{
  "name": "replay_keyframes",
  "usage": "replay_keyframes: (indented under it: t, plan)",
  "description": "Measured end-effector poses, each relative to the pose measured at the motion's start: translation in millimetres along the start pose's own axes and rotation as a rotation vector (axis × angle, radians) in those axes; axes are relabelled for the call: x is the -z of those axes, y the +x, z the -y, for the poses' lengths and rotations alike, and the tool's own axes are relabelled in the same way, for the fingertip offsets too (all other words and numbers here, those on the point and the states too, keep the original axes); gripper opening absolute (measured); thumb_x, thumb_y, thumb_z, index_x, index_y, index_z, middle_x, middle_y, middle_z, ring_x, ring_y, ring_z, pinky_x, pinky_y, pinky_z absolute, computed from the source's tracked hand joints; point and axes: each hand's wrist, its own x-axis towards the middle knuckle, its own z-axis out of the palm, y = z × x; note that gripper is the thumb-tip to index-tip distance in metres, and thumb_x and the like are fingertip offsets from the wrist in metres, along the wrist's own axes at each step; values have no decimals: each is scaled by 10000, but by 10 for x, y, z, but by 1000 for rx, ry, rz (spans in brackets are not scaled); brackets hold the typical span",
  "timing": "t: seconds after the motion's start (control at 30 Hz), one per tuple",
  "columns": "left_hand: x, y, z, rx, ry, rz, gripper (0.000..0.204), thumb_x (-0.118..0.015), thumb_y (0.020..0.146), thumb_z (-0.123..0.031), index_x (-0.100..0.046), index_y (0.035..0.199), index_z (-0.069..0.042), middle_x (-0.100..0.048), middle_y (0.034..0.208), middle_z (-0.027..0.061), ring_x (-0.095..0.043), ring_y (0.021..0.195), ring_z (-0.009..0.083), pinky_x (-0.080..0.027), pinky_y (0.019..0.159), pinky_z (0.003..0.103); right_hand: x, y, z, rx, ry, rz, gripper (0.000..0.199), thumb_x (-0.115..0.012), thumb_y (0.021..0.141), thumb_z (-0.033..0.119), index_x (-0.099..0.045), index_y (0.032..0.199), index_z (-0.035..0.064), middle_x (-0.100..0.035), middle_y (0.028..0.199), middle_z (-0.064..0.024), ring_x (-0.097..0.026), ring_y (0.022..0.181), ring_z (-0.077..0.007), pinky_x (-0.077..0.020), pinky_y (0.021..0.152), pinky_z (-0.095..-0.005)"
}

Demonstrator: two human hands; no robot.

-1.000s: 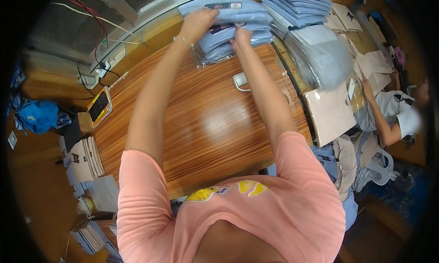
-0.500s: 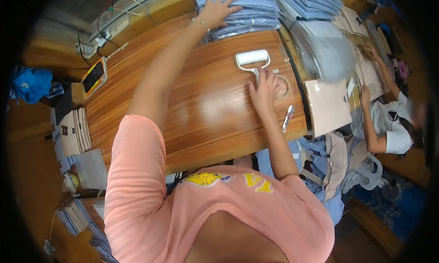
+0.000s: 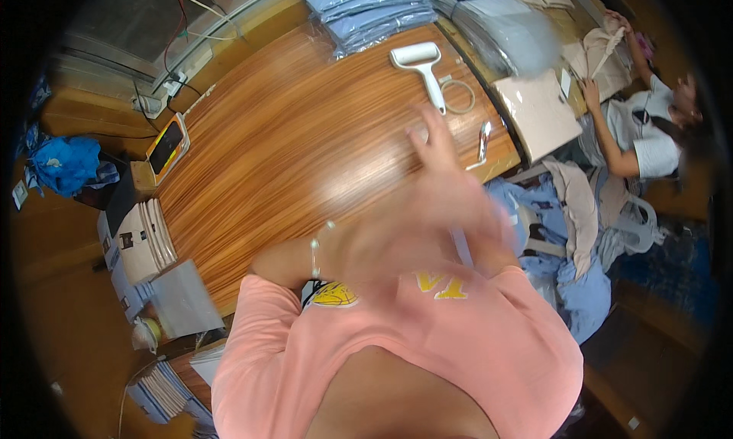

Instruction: The person folds shirts by placing them on a cardboard template, folding the sleeves and bottom, and then placing the folded shirts into plastic bags.

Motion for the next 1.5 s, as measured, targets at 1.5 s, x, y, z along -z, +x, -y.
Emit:
replay_keyframes:
  t: [1.5]
  plan:
    - [-3826,-1305,3122,1042,546,1294,473,-539,866,-270,-433,1262,-34,-469,1259,170,-429,1158,349,-326,979,441,1815,-4972,-5429,-1611,-391,266,341,-542,834,294,-565,1141,147,-571,1188,-105,-520,1125,-298,-358,929,-509]
